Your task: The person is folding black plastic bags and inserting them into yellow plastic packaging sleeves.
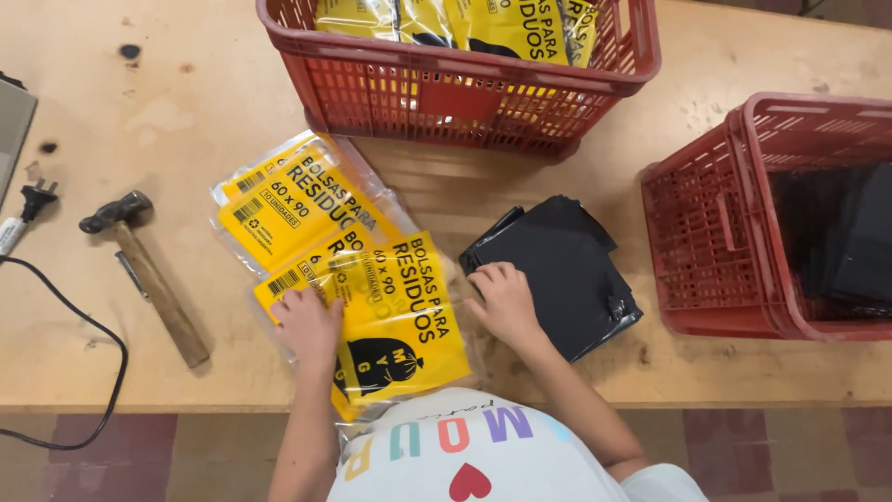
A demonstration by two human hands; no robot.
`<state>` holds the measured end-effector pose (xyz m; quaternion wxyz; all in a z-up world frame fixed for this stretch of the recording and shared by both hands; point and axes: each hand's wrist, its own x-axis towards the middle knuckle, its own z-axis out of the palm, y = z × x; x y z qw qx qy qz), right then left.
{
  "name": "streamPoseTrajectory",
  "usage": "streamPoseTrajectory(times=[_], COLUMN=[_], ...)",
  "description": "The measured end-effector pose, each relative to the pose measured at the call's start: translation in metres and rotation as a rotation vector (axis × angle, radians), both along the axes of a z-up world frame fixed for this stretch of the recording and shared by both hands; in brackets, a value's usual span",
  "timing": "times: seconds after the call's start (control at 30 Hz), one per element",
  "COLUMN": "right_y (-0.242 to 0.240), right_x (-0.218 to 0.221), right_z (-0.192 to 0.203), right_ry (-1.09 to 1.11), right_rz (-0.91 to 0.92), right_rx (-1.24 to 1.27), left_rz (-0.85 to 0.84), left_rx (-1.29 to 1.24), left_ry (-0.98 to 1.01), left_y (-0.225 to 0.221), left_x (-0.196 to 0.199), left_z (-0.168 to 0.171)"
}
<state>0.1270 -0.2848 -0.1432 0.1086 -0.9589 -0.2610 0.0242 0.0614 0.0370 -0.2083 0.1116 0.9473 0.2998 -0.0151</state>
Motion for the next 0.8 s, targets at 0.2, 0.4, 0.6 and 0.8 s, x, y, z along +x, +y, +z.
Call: streamPoseTrajectory(times=[0.2,0.4,0.6,0.8], right_y=[-0.018,-0.048,-0.063,-0.063], right_x=[-0.011,-0.017,-0.014,-0.021], right_z=[-0.010,-0.039,-0.039,-0.049], right_ry=[-0.131,-0.211,-0.223,-0.336], right_rz=[-0.218,-0.250,-0.259,-0.238], right_rx=[-0.054,-0.061,0.081,0.038], left_rz=[0.217,0.372,0.312,0.192], left_rx=[0.004,-0.316,-0.307,-0.272], left_ry=[-0.039,-0.094,0.036,-0.025], left_y=[0.046,0.033,0.028,0.039], left_x=[-0.021,-0.031,-0.022,0.002], left_z=[-0.011,0.037,0.022,0.046])
